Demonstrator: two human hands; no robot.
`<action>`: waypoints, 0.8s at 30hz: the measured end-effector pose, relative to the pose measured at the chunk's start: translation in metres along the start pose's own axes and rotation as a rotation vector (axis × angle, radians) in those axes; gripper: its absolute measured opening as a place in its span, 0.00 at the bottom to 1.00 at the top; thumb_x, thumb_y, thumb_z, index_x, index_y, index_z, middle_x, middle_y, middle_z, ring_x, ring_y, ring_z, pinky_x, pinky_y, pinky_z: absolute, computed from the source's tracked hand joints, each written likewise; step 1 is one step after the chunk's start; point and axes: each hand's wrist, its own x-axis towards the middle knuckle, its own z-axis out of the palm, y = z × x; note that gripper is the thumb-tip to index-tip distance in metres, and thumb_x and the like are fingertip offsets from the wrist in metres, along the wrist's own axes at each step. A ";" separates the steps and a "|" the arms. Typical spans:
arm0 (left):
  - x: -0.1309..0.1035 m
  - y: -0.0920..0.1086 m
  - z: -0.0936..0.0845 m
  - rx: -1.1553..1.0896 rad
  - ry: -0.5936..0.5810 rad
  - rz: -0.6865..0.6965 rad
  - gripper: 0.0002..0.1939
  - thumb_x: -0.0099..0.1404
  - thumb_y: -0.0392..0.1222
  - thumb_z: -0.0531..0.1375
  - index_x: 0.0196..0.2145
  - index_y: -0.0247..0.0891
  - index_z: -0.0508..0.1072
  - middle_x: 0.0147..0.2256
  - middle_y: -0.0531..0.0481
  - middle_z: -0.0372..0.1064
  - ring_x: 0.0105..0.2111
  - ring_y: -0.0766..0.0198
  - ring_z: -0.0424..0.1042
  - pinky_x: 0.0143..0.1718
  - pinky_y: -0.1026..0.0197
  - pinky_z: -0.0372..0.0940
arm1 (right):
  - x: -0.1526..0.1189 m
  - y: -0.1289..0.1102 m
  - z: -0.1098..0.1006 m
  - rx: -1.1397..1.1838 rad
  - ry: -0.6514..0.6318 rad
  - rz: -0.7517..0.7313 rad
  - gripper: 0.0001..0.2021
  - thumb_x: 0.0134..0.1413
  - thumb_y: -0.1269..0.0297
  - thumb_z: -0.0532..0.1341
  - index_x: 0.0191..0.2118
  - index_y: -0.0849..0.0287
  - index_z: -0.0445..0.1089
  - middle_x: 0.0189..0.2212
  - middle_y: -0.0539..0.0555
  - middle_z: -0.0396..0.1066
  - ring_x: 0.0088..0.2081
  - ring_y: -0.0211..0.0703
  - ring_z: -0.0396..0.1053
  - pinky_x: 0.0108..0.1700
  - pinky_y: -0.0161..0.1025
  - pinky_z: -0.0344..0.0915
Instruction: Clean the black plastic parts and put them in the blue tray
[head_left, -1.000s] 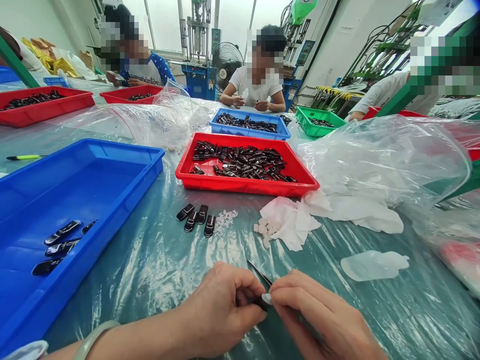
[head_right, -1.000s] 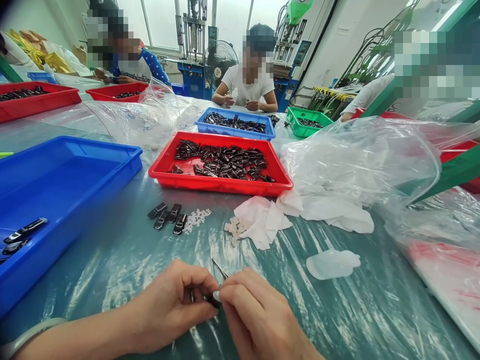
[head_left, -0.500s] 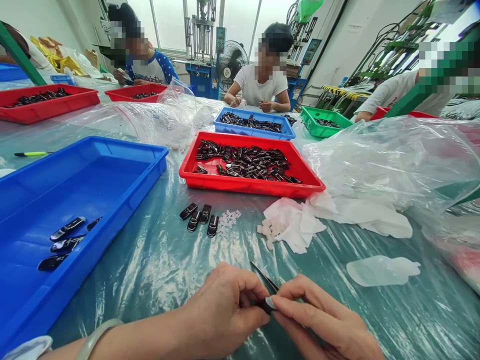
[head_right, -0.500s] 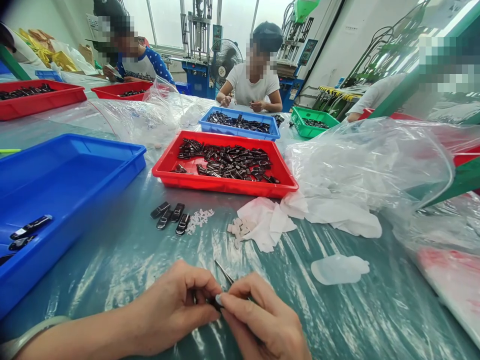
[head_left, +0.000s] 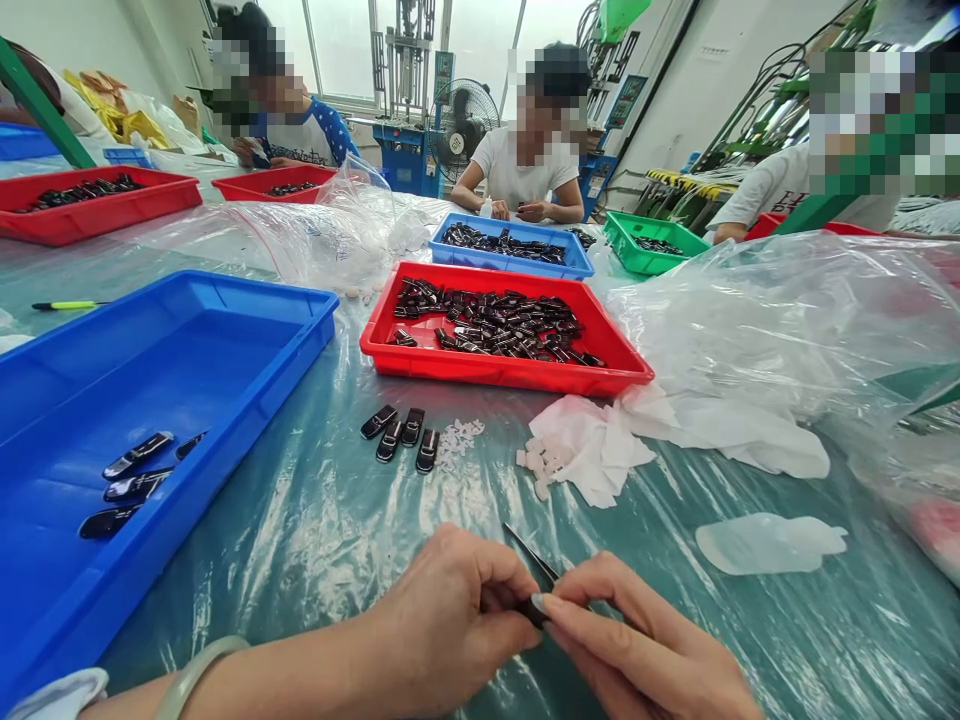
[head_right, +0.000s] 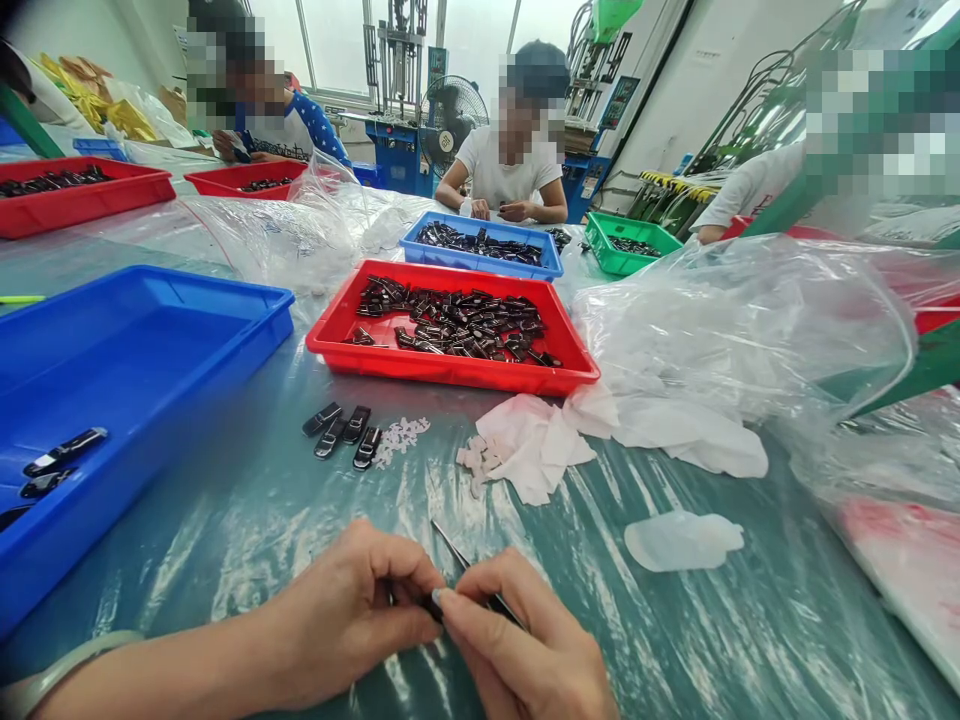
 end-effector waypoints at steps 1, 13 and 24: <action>0.000 0.000 0.000 0.005 -0.001 0.002 0.06 0.52 0.35 0.59 0.28 0.34 0.75 0.20 0.56 0.65 0.22 0.72 0.63 0.23 0.71 0.55 | 0.001 0.000 0.000 0.003 -0.002 0.002 0.23 0.51 0.84 0.55 0.51 0.57 0.61 0.35 0.55 0.60 0.32 0.35 0.64 0.31 0.30 0.66; 0.002 0.001 0.000 -0.058 -0.024 -0.062 0.05 0.50 0.33 0.58 0.26 0.32 0.74 0.19 0.58 0.61 0.21 0.74 0.59 0.22 0.71 0.53 | 0.009 -0.003 0.002 0.021 0.013 0.042 0.15 0.52 0.81 0.55 0.44 0.60 0.65 0.33 0.55 0.62 0.32 0.36 0.65 0.32 0.31 0.66; 0.004 -0.001 0.001 -0.264 -0.054 -0.144 0.03 0.47 0.33 0.58 0.24 0.31 0.71 0.16 0.58 0.58 0.18 0.74 0.54 0.19 0.70 0.48 | 0.015 -0.005 0.002 0.070 0.075 0.009 0.16 0.49 0.79 0.57 0.43 0.56 0.65 0.32 0.54 0.64 0.31 0.36 0.67 0.30 0.30 0.68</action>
